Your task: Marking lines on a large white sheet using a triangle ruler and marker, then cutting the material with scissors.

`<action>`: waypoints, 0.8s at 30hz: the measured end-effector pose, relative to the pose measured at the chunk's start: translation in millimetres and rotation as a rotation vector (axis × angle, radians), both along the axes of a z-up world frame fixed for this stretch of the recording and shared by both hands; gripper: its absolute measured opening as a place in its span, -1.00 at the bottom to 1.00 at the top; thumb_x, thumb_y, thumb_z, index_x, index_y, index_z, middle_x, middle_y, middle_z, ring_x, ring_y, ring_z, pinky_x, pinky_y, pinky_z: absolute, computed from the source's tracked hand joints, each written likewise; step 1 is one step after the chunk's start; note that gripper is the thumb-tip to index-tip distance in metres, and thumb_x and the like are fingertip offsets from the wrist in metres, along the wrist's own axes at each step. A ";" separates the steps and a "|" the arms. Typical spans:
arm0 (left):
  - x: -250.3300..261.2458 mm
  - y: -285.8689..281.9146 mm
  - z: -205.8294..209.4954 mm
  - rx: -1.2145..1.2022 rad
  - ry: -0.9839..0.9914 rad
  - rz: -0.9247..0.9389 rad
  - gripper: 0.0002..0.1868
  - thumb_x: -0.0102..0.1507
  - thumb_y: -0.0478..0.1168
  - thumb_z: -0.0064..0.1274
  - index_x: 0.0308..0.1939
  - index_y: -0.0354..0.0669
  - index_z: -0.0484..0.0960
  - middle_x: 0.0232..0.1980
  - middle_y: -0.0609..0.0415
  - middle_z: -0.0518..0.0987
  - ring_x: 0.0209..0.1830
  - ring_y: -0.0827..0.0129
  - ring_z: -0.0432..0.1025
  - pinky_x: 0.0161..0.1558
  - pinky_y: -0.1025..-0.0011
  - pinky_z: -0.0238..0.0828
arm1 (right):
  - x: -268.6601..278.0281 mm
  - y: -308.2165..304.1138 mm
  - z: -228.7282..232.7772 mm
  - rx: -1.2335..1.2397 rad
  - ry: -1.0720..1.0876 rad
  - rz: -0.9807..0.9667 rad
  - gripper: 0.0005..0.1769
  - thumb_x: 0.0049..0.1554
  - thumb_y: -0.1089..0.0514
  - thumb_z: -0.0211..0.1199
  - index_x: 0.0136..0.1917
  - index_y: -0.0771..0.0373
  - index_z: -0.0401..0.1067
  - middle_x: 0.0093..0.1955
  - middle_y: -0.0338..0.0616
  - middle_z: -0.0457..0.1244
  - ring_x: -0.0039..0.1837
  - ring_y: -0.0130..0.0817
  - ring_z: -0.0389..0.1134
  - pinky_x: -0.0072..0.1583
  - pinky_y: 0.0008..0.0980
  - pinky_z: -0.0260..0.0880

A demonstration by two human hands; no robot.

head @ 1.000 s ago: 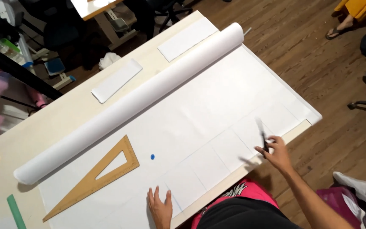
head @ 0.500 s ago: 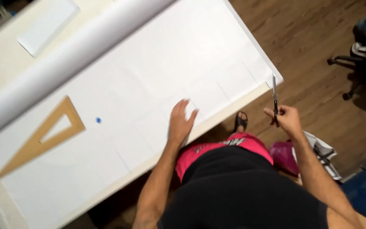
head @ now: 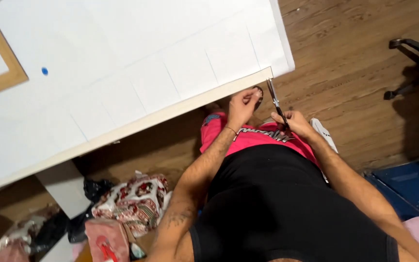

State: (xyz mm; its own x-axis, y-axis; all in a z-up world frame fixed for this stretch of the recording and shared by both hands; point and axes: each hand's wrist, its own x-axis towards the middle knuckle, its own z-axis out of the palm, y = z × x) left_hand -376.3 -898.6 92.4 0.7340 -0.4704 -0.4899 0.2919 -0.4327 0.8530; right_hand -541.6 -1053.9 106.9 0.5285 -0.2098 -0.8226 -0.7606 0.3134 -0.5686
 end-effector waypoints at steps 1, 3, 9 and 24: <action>-3.7 0.3 11.7 0.001 -0.086 0.044 -0.71 0.31 -0.01 0.18 0.02 -0.01 0.77 -0.13 -0.11 0.74 -0.01 -0.11 0.61 0.00 0.05 0.59 | -2.9 3.3 -1.2 0.012 0.000 -0.012 -0.44 0.13 -0.22 0.49 -0.30 0.28 0.40 -0.45 0.00 0.29 -0.50 -0.34 0.36 -0.54 -0.56 0.26; -1.0 1.2 -0.5 0.024 -0.265 0.045 -0.75 0.30 -0.04 0.19 -0.01 -0.01 0.76 -0.17 -0.07 0.73 -0.09 -0.06 0.62 -0.05 0.10 0.59 | 11.0 3.7 9.4 0.015 -0.044 0.004 -0.44 0.17 -0.21 0.47 -0.33 0.27 0.38 -0.48 -0.01 0.27 -0.51 -0.33 0.35 -0.56 -0.56 0.23; 29.9 -1.7 -1.4 0.109 -0.770 0.021 -0.86 0.31 -0.06 0.21 -0.09 0.08 0.73 -0.29 0.17 0.61 -0.23 0.23 0.57 -0.12 0.28 0.56 | 25.2 0.1 7.3 0.021 -0.145 0.020 -0.41 0.22 -0.17 0.45 -0.39 0.26 0.34 -0.53 0.00 0.24 -0.53 -0.31 0.35 -0.58 -0.56 0.19; 14.2 -50.8 16.5 -0.167 0.529 0.645 -0.50 0.26 -0.01 0.21 0.09 -0.39 0.67 -0.44 -0.06 0.63 -0.75 0.52 0.29 -0.80 0.58 0.04 | 52.5 -10.1 19.3 -0.040 -0.114 0.135 -0.41 0.25 -0.12 0.40 -0.44 0.26 0.34 -0.56 -0.03 0.24 -0.57 -0.41 0.22 -0.53 -0.56 0.11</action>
